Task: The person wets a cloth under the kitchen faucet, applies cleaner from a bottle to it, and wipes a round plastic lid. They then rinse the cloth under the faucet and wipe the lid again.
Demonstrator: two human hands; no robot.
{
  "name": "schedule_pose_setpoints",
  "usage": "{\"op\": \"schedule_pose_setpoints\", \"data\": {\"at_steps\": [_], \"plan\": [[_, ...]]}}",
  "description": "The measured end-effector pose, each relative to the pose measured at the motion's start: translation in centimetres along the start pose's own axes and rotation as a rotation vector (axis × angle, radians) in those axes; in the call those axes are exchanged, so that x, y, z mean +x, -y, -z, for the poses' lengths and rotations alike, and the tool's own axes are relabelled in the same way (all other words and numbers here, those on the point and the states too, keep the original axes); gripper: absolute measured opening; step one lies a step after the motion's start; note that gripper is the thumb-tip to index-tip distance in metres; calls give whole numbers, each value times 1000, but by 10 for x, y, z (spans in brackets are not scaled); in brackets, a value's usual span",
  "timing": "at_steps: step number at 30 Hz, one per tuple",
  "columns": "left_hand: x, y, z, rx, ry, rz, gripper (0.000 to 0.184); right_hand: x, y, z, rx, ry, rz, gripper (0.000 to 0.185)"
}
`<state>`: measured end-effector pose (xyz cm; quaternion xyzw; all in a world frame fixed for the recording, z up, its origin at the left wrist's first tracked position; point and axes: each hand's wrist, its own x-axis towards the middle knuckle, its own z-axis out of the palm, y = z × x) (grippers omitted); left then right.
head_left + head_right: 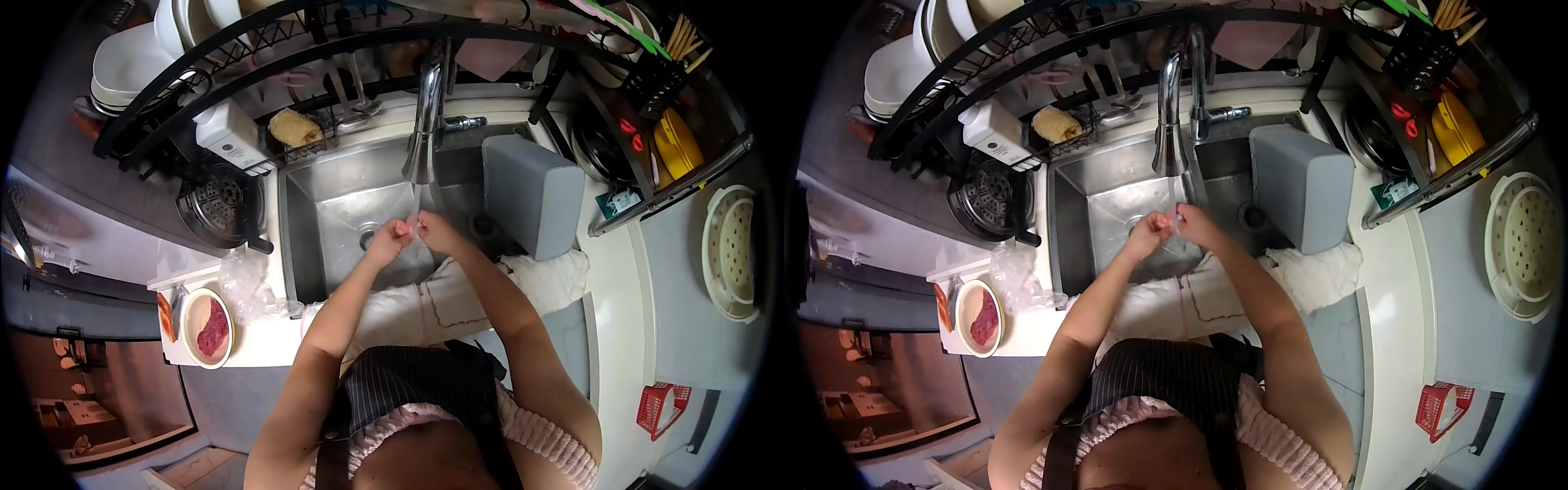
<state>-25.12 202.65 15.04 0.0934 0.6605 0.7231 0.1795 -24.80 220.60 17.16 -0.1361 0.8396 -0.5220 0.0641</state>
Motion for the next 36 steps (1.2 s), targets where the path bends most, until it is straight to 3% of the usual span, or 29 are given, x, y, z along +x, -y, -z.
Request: {"op": "schedule_pose_setpoints", "data": {"at_steps": [1,4,8,10,11,13,15,17,19,23,27,30,32,33,35,36], "plan": [[0,3,3,50,-15,15,14,0,0,1,78,58,-86,28],[-3,-2,3,93,-3,56,13,-5,7,3,304,107,-73,30],[-3,5,5,128,-10,75,13,-4,15,4,339,146,-75,29],[-3,4,6,85,-40,67,12,-4,21,5,285,99,-191,29],[-4,-1,6,41,-68,62,11,-4,17,1,285,100,-188,29],[-8,-22,2,2,-65,121,10,-6,3,-13,582,-5,1,28],[-13,-42,-5,-39,-61,182,12,-9,9,-18,658,27,-20,27],[-16,-50,-12,337,-97,-5,18,-8,7,-20,733,55,-41,26],[-8,-39,-9,291,-98,-39,16,-4,-2,-23,524,62,-132,22],[4,-39,-7,350,-128,-165,13,-8,5,-32,724,-7,-66,20],[7,-53,-9,362,-140,-166,13,-12,2,-35,586,-22,-269,22],[10,-66,-14,297,-175,-163,11,-14,-5,-50,528,-66,-341,25],[12,-75,-20,-6,-220,-90,9,-12,-10,-58,484,-120,-356,26],[8,-85,-22,-5,-219,-89,9,-11,-4,-58,432,-180,-418,25],[0,-102,-25,-378,-306,112,9,-10,-10,-58,377,-244,-481,24],[-2,-98,-20,-379,-304,112,9,-4,-33,-63,445,-280,-513,23]]}}
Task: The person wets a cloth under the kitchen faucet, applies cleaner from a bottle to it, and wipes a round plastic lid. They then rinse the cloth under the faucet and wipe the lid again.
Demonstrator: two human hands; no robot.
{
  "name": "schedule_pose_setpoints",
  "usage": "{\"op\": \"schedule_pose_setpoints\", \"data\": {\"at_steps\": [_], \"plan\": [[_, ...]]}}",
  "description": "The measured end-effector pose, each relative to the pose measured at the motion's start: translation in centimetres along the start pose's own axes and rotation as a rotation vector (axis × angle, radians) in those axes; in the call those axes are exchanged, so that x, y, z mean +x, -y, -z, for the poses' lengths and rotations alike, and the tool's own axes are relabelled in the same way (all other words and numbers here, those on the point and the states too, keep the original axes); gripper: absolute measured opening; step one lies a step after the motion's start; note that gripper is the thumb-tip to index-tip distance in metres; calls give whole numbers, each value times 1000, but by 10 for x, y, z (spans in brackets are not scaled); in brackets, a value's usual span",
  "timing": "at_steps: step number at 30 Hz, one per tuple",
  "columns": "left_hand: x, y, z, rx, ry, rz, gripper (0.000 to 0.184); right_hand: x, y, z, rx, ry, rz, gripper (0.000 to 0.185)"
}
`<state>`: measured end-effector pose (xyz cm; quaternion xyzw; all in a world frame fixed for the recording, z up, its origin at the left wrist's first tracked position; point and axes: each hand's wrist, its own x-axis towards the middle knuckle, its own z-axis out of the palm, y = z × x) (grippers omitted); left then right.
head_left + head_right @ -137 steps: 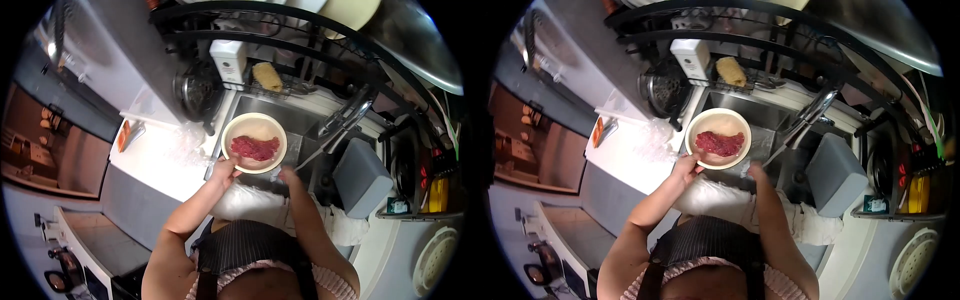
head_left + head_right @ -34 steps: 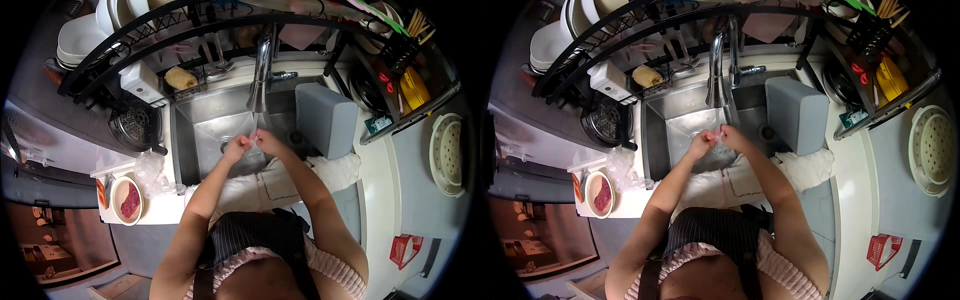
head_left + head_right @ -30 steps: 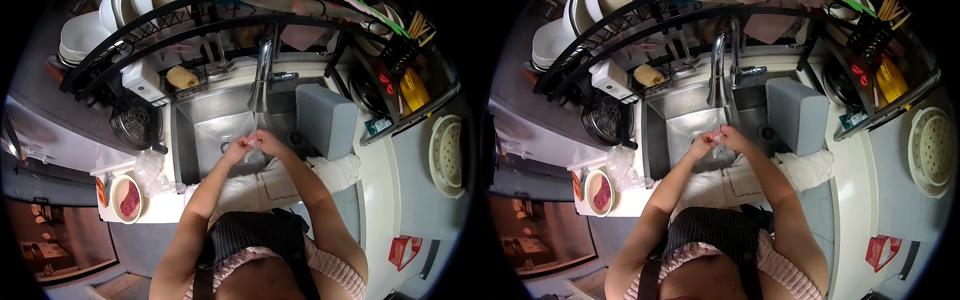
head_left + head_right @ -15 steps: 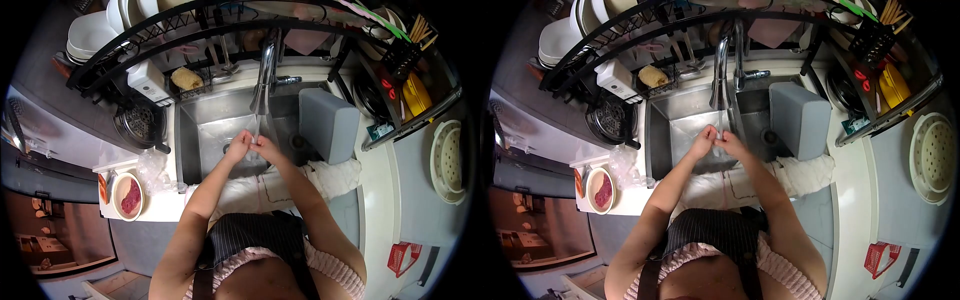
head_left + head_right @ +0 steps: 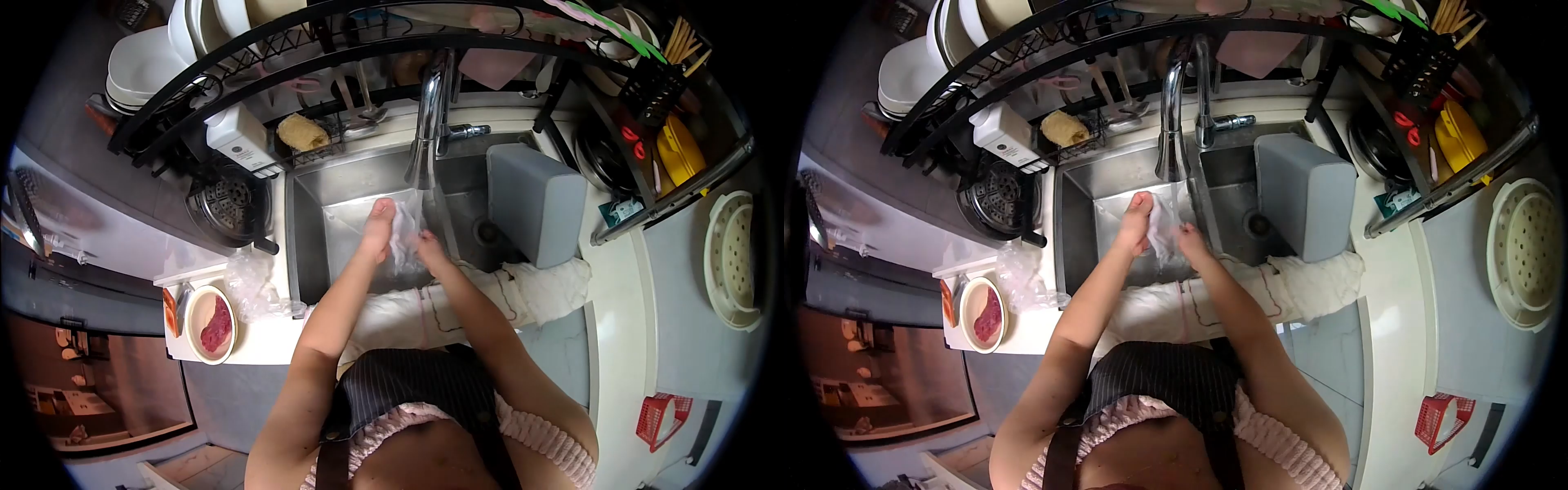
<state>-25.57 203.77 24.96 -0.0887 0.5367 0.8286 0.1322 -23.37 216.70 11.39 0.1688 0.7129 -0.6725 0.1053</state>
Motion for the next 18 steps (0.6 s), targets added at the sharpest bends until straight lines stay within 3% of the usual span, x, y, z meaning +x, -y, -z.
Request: {"op": "schedule_pose_setpoints", "data": {"at_steps": [2,3,4,5,6,8,9,11,12,14,18], "plan": [[11,14,30,37,-116,12,16,2,3,3,70,-27,-34,23],[26,35,55,35,-114,12,16,-13,26,3,271,-120,-73,23],[46,66,86,30,-205,84,17,-23,42,0,473,-214,-114,24],[56,86,104,23,-296,157,18,-19,45,-5,470,-214,-115,24],[53,99,102,20,-296,158,18,-12,45,-10,537,-221,-120,25],[45,127,82,-146,-303,411,22,-10,48,-22,604,-229,-124,27],[39,126,65,-147,-300,412,22,-12,50,-30,653,-195,-100,28],[21,110,29,-590,45,460,19,-19,45,-44,703,-164,-71,29],[27,112,25,-655,133,483,20,-29,41,-52,352,-270,144,29],[42,115,28,-621,182,505,22,-46,45,-53,-60,-354,465,30],[52,124,28,-547,61,623,25,-34,63,-33,-275,-288,401,36]]}}
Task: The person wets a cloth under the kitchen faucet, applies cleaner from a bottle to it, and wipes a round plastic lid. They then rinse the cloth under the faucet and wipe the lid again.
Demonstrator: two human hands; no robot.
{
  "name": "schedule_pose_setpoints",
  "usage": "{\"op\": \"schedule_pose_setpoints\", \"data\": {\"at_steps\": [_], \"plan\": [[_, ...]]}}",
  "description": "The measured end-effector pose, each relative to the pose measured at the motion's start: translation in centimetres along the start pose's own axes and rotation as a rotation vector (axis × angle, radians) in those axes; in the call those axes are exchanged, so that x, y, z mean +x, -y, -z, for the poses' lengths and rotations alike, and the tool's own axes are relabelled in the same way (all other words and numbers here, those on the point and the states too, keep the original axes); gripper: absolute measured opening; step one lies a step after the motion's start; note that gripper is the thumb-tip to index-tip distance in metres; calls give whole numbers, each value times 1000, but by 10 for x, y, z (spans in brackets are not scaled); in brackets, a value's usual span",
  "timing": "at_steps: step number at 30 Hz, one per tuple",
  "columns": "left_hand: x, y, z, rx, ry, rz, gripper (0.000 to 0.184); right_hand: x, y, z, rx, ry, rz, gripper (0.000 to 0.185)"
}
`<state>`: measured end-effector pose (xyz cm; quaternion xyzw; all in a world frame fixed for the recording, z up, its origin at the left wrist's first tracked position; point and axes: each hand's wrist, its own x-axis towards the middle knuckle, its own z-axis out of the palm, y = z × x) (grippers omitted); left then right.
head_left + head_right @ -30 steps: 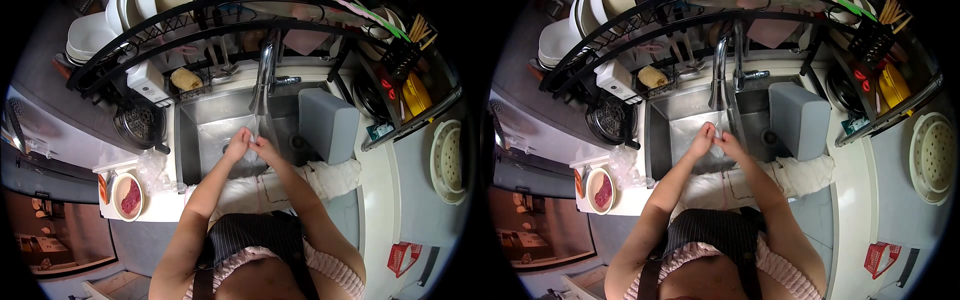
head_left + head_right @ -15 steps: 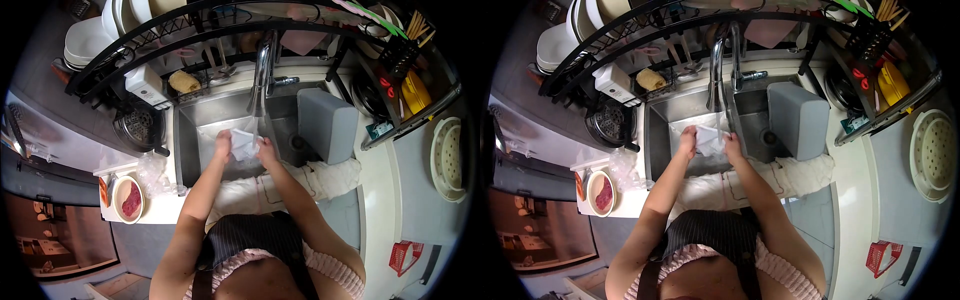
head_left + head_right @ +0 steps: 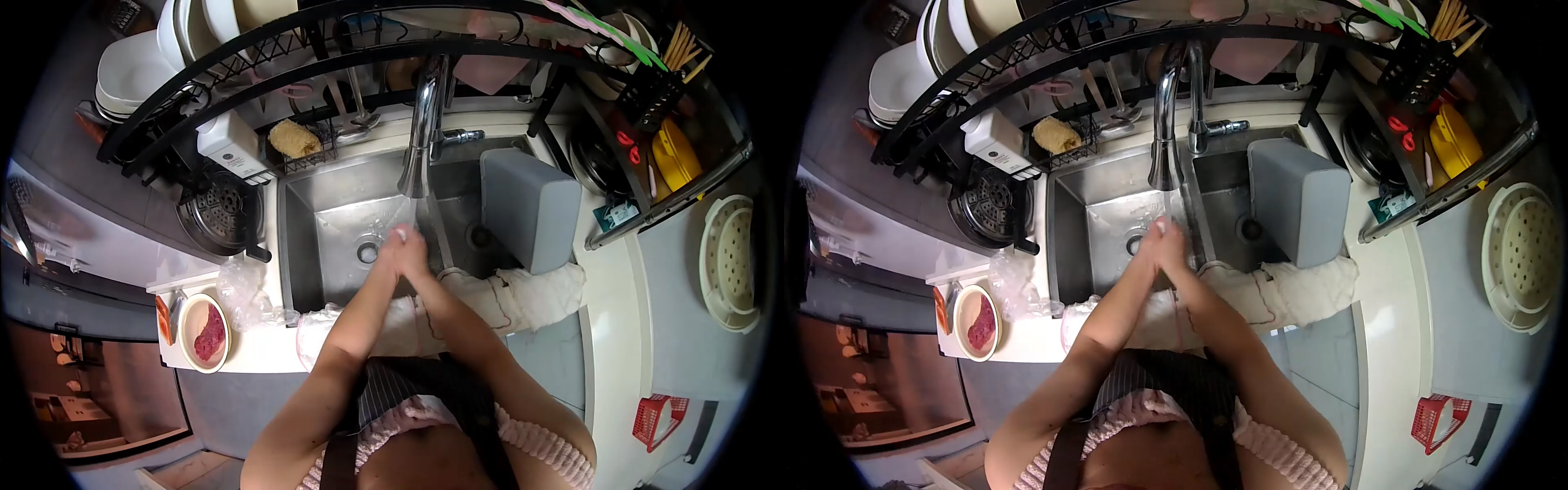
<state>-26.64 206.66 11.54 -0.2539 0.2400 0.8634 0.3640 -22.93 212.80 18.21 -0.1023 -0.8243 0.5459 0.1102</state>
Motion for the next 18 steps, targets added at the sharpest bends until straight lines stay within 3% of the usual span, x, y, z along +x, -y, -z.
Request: {"op": "schedule_pose_setpoints", "data": {"at_steps": [1,3,6,7,8,10,14,16,17,18], "plan": [[0,3,0,19,4,-33,26,8,-18,-2,2,0,-1,36],[-4,6,3,103,6,-136,29,15,-27,-3,104,-107,-212,37],[-10,0,8,236,36,-343,37,-13,-26,-13,-72,-105,-82,33],[-10,-4,7,247,32,-344,38,-20,-23,-16,-110,-92,-54,29],[-9,-10,7,250,38,-315,39,-22,3,-6,-118,-67,-172,36],[-10,-15,5,249,56,-253,41,-13,10,-4,-146,-53,-129,38],[-23,-19,-6,270,104,-109,45,10,-15,-14,-228,-39,-99,43],[-38,-22,-17,354,23,-56,48,20,-19,-14,-267,-35,-107,43],[-61,-22,-39,485,-220,-58,46,24,-21,-14,-307,-28,-115,43],[-68,-21,-43,482,-222,-58,46,27,-16,-7,-308,-24,-115,43]]}}
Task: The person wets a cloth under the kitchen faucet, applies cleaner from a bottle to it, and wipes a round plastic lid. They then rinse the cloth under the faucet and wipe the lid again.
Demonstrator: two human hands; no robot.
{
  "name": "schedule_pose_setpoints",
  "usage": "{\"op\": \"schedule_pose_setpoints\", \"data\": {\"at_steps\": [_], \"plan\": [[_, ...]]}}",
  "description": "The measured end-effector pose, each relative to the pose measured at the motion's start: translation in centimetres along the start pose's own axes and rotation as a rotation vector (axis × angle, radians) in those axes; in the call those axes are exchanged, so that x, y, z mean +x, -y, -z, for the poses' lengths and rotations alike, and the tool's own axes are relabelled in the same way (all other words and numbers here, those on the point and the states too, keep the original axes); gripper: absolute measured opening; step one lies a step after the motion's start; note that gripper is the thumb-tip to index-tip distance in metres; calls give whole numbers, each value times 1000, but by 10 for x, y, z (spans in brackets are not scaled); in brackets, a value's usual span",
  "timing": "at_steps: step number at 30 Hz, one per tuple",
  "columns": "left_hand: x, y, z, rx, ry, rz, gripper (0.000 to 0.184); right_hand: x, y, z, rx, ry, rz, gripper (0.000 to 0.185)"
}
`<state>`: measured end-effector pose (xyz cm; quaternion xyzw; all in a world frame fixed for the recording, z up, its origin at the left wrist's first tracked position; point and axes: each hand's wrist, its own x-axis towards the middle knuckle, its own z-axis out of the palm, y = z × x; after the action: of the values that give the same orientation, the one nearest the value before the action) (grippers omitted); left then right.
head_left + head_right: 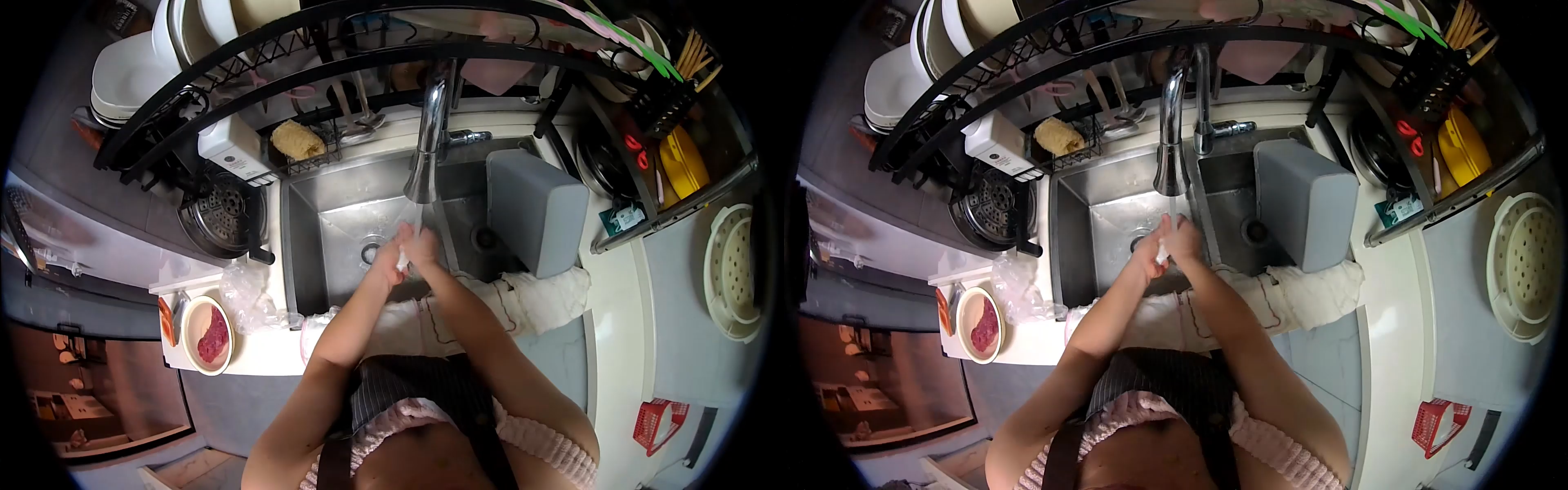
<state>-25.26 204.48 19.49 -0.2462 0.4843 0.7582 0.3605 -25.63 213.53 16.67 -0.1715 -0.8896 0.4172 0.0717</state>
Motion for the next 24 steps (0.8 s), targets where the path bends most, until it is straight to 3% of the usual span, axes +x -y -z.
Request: {"op": "schedule_pose_setpoints", "data": {"at_steps": [3,5,7,9,10,11,13,14,15,17,19,20,21,23,24], "plan": [[-1,10,20,28,-92,-64,40,7,4,26,-89,103,-88,40],[29,27,68,173,-199,-99,32,19,-22,18,312,201,59,34],[17,28,71,304,-259,-119,23,26,-41,4,390,235,96,31],[5,30,48,360,-381,-244,21,10,-11,36,213,386,148,25],[28,40,50,163,-276,-247,24,6,-12,30,212,387,146,25],[33,41,39,163,-276,-246,24,2,-16,19,238,382,141,25],[39,39,18,-297,77,-133,28,-14,-12,6,260,377,139,25],[53,46,21,-298,78,-134,28,-29,-3,3,370,234,137,25],[79,59,32,-426,283,-194,30,-42,5,5,478,89,136,25],[114,75,48,-552,491,-251,31,-51,22,28,471,101,226,22],[137,86,58,-338,780,-539,35,-46,20,28,241,-132,276,22],[131,83,49,-362,812,-533,34,-25,-5,9,165,-120,189,22],[111,74,29,-366,590,-403,32,-12,-7,18,166,-121,189,22],[88,59,1,-319,134,-160,30,0,-6,34,190,-56,-106,25],[89,53,-2,-275,61,-150,28,-3,-11,23,209,-7,-24,32]]}}
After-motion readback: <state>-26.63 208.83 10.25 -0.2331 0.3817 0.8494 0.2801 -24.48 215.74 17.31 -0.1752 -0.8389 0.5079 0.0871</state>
